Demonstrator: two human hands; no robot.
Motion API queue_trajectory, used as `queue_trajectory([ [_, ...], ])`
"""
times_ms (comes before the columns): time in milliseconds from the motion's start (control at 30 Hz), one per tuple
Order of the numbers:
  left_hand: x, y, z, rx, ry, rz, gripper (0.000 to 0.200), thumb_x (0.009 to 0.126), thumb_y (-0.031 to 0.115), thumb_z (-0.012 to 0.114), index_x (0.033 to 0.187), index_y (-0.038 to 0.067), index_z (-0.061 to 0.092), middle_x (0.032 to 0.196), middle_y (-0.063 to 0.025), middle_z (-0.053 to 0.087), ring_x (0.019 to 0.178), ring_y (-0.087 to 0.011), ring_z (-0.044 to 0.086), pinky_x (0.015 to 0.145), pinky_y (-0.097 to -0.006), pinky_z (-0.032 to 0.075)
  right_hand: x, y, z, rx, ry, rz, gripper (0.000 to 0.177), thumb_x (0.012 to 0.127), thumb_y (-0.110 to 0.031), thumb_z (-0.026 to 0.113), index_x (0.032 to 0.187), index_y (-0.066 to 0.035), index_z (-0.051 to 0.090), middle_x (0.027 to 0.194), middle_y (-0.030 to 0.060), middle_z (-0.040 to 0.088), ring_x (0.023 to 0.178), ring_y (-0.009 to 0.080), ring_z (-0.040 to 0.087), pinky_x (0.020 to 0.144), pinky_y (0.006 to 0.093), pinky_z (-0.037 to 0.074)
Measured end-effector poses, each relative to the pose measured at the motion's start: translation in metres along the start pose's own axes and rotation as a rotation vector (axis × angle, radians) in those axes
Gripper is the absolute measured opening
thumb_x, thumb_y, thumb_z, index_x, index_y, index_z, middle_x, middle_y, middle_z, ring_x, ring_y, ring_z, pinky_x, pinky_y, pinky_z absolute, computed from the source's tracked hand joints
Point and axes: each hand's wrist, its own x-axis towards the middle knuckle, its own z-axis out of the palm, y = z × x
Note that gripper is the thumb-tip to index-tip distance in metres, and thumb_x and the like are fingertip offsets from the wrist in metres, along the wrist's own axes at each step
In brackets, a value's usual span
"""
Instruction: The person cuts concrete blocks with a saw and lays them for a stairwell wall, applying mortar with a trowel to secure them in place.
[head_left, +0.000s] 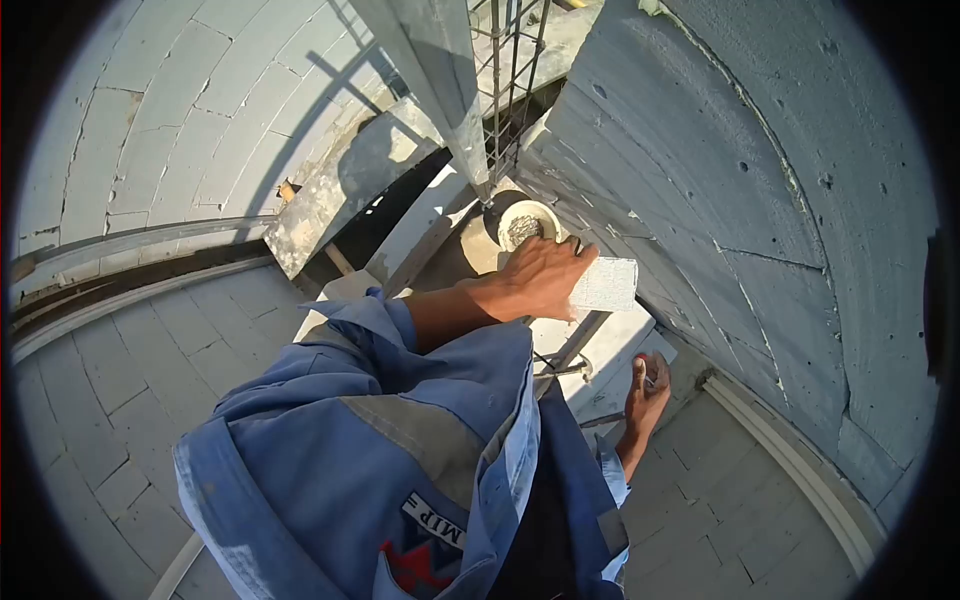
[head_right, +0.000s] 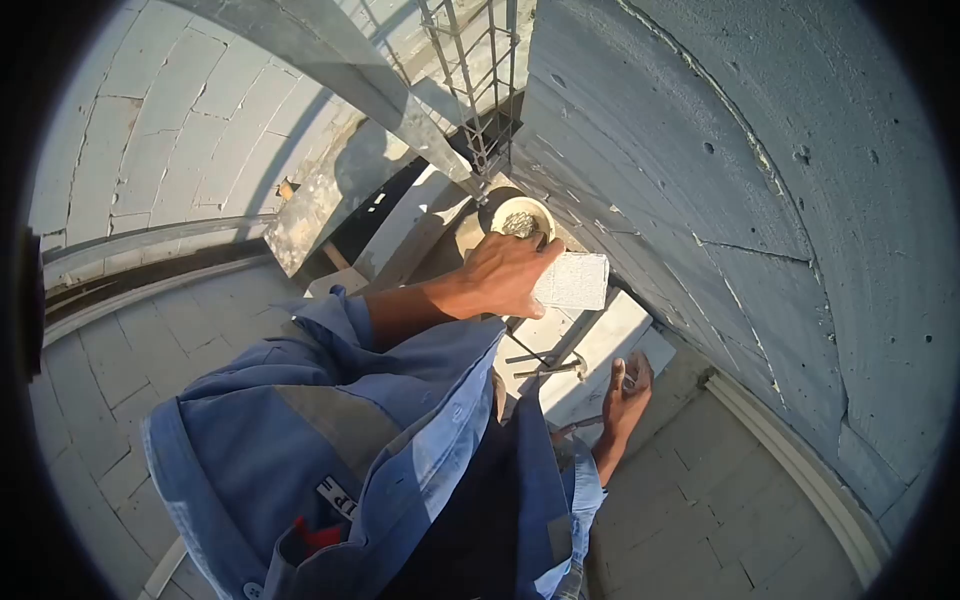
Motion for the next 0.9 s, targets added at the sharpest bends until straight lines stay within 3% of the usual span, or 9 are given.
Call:
queue_trajectory([
  [100,-0.033,-0.023,-0.023,-0.042,0.011,-0.151,0.072,0.057,0.030,0.077,0.117,-0.002,0.051,0.089,-0.0217,0.064,0.076,-0.0358,0.067,0.065,-0.0458,0.052,0.012,0.004,0.006,-0.045,-0.124,-0.013,0.065,0.090,-0.050,0.063,0.124,0.005,0.057,0.109,0.0264,0.063,0.099,0.0333,0.066,0.083,0.0397,0.053],
  [233,-0.081,-0.045,-0.041,-0.059,-0.010,-0.368,0.070,0.059,0.033,0.077,0.118,0.004,0.052,0.099,-0.0188,0.064,0.082,-0.0369,0.067,0.072,-0.0477,0.051,0.027,0.001,0.006,-0.083,-0.133,-0.097,0.056,0.091,-0.041,0.064,0.123,0.005,0.057,0.107,0.0264,0.065,0.094,0.0332,0.067,0.081,0.0394,0.053],
  [267,-0.094,-0.056,-0.032,-0.034,0.066,-0.371,0.071,0.060,0.034,0.078,0.119,0.006,0.052,0.104,-0.0188,0.063,0.084,-0.0371,0.067,0.072,-0.0487,0.051,0.031,0.000,0.006,-0.104,-0.137,-0.114,0.054,0.092,-0.038,0.063,0.123,0.006,0.057,0.105,0.0265,0.065,0.092,0.0333,0.067,0.080,0.0394,0.052],
  [467,-0.154,-0.094,-0.037,-0.024,0.091,-0.666,0.083,0.056,0.044,0.080,0.124,0.006,0.052,0.105,-0.0179,0.065,0.092,-0.0356,0.066,0.078,-0.0435,0.053,0.042,0.005,0.010,-0.131,-0.186,-0.191,0.056,0.091,-0.038,0.064,0.123,0.008,0.056,0.105,0.0273,0.065,0.092,0.0333,0.066,0.081,0.0396,0.052],
  [567,-0.173,-0.115,-0.031,0.023,0.198,-0.748,0.083,0.056,0.045,0.081,0.125,0.007,0.052,0.106,-0.0164,0.067,0.092,-0.0337,0.067,0.078,-0.0431,0.053,0.037,0.015,0.017,-0.083,-0.194,-0.175,0.058,0.091,-0.040,0.065,0.123,0.008,0.055,0.106,0.0272,0.065,0.092,0.0329,0.066,0.082,0.0399,0.051],
  [733,-0.190,-0.143,-0.025,-0.005,0.215,-0.888,0.085,0.058,0.047,0.082,0.127,0.008,0.051,0.111,-0.0174,0.066,0.097,-0.0350,0.066,0.083,-0.0422,0.052,0.025,0.021,0.015,-0.099,-0.221,-0.141,0.066,0.089,-0.049,0.064,0.124,0.006,0.055,0.103,0.0242,0.066,0.094,0.0311,0.066,0.082,0.0382,0.050],
  [900,-0.194,-0.171,-0.008,0.034,0.210,-0.950,0.088,0.060,0.048,0.082,0.131,0.008,0.048,0.108,-0.0181,0.067,0.097,-0.0348,0.066,0.083,-0.0437,0.052,0.015,0.042,0.004,-0.144,-0.177,-0.175,0.058,0.090,-0.043,0.064,0.121,0.006,0.057,0.097,0.0214,0.068,0.086,0.0275,0.067,0.076,0.0352,0.051],
])
